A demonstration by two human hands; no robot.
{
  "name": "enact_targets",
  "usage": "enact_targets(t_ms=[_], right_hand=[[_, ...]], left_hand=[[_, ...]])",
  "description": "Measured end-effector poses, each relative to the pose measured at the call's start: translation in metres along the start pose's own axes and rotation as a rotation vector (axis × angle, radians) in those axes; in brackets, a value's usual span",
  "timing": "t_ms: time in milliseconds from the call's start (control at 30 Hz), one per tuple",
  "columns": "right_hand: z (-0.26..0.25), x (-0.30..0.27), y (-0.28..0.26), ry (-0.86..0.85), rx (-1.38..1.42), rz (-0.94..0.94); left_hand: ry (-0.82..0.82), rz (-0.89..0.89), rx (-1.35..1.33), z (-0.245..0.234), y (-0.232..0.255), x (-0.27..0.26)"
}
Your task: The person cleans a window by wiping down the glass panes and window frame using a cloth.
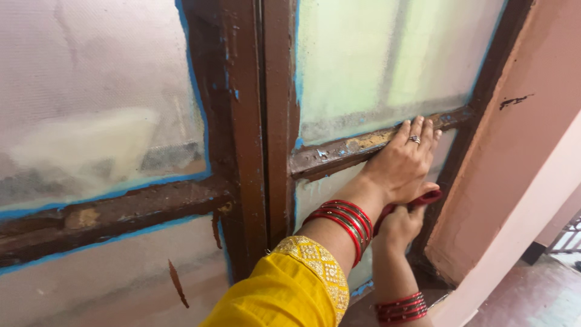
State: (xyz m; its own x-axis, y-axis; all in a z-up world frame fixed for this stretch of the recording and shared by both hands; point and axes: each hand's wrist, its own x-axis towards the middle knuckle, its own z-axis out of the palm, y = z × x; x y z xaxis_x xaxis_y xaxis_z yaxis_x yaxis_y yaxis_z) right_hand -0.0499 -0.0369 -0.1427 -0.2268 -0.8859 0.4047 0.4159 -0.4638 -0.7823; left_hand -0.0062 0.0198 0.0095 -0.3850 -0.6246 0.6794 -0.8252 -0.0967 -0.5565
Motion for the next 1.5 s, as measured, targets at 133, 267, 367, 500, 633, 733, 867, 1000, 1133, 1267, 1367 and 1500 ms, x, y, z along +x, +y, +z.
enact_targets(t_ms=[133,267,367,500,633,733,867,1000,1133,1267,1367,1500], right_hand=[[-0.024,0.017,0.051,0.100,-0.207,0.084],[-0.066,-0.006,0.120,0.220,-0.524,0.300],[-0.070,-0.043,0.132,0.170,-0.668,0.325],[-0.045,-0.092,0.067,0.075,-0.431,0.150],[-0.007,-0.074,-0.007,-0.078,-0.018,-0.104],[0.005,-0.026,-0.013,-0.098,-0.038,-0.202],[-0.025,0.014,0.038,0.028,-0.177,0.018],[-0.063,-0.026,0.089,0.066,-0.357,0.389],[-0.060,-0.098,0.084,0.106,-0.666,0.252],[-0.014,-0.132,0.011,0.038,-0.186,0.120],[0.017,-0.119,-0.039,-0.095,0.068,0.003],[0.032,-0.065,-0.048,-0.126,0.144,-0.069]], left_hand=[[0.025,0.008,0.015,-0.002,-0.001,-0.001],[0.018,0.013,0.046,-0.006,-0.001,-0.003],[0.025,0.015,0.031,-0.007,-0.004,-0.001],[0.028,0.015,0.041,-0.007,-0.002,-0.003],[-0.005,0.020,0.033,-0.010,-0.002,-0.002],[-0.024,0.025,-0.007,-0.016,-0.004,0.001],[-0.168,0.022,-0.034,-0.038,-0.004,-0.003],[-0.336,0.028,-0.088,-0.080,-0.024,-0.031],[-0.272,0.003,-0.120,-0.113,-0.045,-0.071],[0.013,0.039,-0.037,-0.133,-0.062,-0.101],[0.081,0.039,-0.039,-0.146,-0.067,-0.117],[0.164,0.011,-0.052,-0.165,-0.072,-0.137]])
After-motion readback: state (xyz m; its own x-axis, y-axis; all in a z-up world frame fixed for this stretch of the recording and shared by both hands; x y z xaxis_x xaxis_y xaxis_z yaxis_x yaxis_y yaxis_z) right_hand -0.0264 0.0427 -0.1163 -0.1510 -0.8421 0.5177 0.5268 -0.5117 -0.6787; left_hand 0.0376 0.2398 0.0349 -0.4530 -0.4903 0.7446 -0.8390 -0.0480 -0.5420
